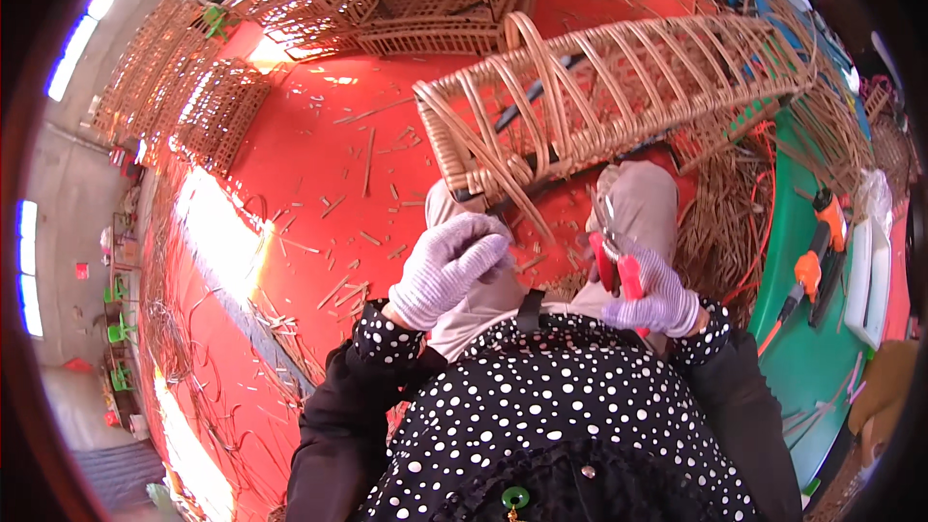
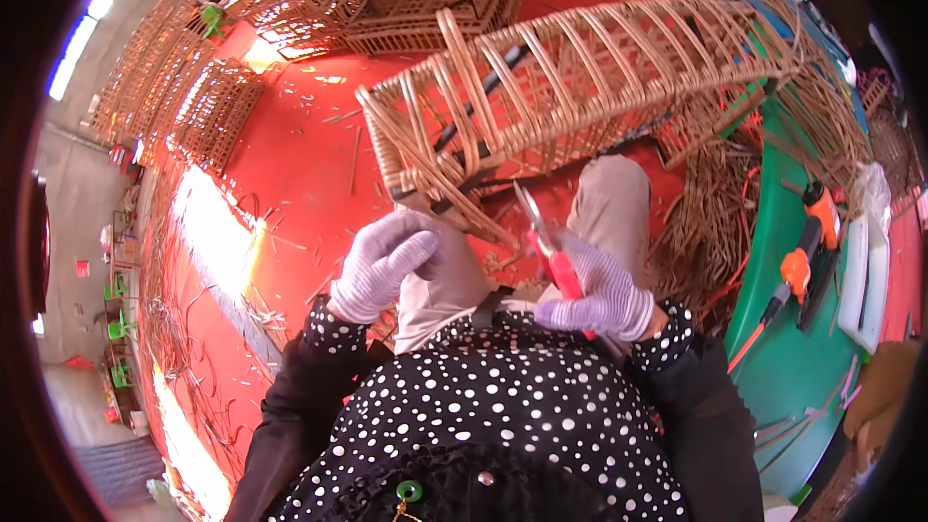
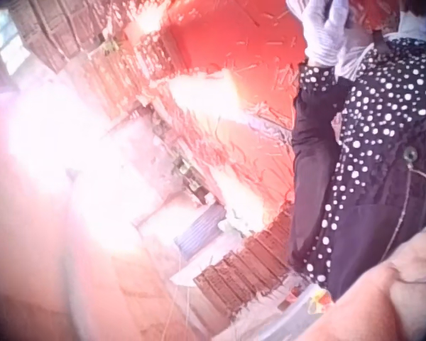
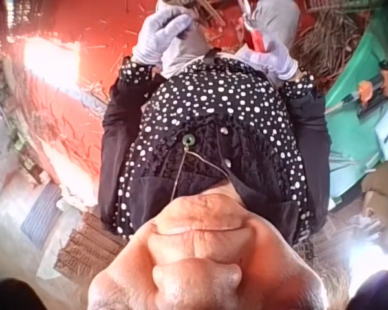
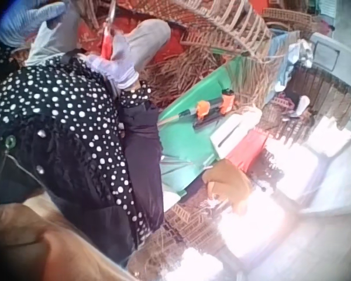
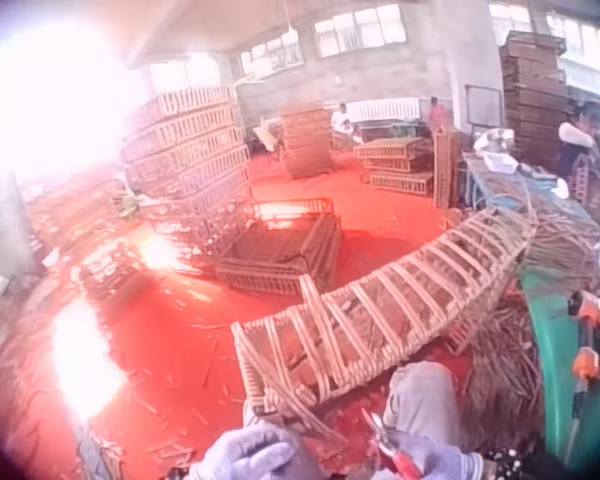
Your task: Assembling and weaving wicker/bamboo strips onto a furniture frame using a pneumatic stapler and hand tools.
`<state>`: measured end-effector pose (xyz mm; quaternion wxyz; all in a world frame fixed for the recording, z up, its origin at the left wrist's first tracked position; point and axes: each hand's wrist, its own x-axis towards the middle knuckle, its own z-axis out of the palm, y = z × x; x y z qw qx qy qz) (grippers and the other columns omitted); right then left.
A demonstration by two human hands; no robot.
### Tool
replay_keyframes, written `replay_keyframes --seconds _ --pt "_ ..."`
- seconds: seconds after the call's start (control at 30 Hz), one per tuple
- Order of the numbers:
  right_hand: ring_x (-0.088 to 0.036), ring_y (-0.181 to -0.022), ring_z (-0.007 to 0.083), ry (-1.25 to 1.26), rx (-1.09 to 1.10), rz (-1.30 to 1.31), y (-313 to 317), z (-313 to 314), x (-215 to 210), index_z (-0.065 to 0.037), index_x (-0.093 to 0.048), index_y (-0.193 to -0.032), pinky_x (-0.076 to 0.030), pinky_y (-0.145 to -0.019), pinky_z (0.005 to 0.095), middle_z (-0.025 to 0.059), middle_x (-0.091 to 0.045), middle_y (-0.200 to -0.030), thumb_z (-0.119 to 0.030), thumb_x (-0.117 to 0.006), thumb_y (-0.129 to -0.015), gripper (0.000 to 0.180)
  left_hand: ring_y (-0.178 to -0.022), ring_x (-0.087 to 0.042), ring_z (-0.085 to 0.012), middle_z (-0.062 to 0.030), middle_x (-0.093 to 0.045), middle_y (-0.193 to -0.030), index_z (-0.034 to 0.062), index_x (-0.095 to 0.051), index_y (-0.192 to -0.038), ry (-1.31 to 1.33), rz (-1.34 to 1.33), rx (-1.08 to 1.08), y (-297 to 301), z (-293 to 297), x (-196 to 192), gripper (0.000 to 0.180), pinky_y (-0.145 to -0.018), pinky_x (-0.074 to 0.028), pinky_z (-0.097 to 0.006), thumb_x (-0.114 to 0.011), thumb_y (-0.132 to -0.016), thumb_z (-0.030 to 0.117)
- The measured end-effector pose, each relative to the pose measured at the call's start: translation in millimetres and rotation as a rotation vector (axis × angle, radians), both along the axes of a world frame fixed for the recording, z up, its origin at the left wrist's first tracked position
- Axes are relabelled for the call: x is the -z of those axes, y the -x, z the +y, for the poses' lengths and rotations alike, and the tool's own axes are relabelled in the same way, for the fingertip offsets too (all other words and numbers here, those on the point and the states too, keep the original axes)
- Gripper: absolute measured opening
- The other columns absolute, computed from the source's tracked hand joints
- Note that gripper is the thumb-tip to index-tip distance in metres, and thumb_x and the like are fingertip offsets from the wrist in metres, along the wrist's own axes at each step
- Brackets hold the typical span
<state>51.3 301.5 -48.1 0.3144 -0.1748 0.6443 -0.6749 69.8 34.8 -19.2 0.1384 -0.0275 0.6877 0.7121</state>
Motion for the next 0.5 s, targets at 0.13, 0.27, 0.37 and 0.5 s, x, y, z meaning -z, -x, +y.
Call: replay_keyframes --seconds 0.13,0.27,0.37,0.5 --pt "-0.046 -0.093 0.0181 -0.093 -0.084 0.163 5 -2 -2 0.003 -0.044 -0.117 -0.038 -0.084 0.0292 0.0079 -0.046 -0.1 -0.027 -0.074 -0.064 0.068 -0.056 -0.053 -0.0084 -0.0049 -0.059 -0.07 -0.0011 -0.056 -0.093 0.003 0.199 -0.341 13 -24 -7 0.017 -0.052 -0.044 -0.021 -0.055 -0.085 0.014" --pt "-0.048 -0.09 0.0151 -0.122 -0.197 0.241 13 1 9 -0.001 -0.036 -0.127 -0.038 -0.082 0.028 0.0053 -0.051 -0.101 -0.02 -0.076 -0.059 0.081 -0.056 -0.054 -0.0081 -0.0039 -0.059 -0.068 -0.0003 -0.056 -0.091 0.043 0.162 -0.303 29 -40 -12 0.018 -0.051 -0.045 -0.021 -0.056 -0.085 0.017" --pt "-0.047 -0.092 0.0159 -0.015 -0.325 0.337 30 -19 13 0.001 -0.041 -0.12 -0.037 -0.084 0.0282 0.0062 -0.051 -0.101 -0.023 -0.072 -0.062 0.07 -0.059 -0.054 -0.0074 -0.0023 -0.058 -0.069 -0.0006 -0.056 -0.091 0.061 -0.009 -0.139 21 -31 -11 0.016 -0.054 -0.046 -0.021 -0.056 -0.084 0.013" --pt "-0.039 -0.111 0.0274 0.05 -0.413 0.126 41 -52 14 0.001 -0.05 -0.109 -0.033 -0.092 0.0356 0.0148 -0.046 -0.112 -0.032 -0.068 -0.065 0.058 -0.073 -0.057 -0.0107 -0.0069 -0.059 -0.089 -0.0004 -0.053 -0.102 0.18 0.073 0.1 18 -40 30 0.03 -0.066 -0.049 -0.025 -0.066 -0.076 0.009"
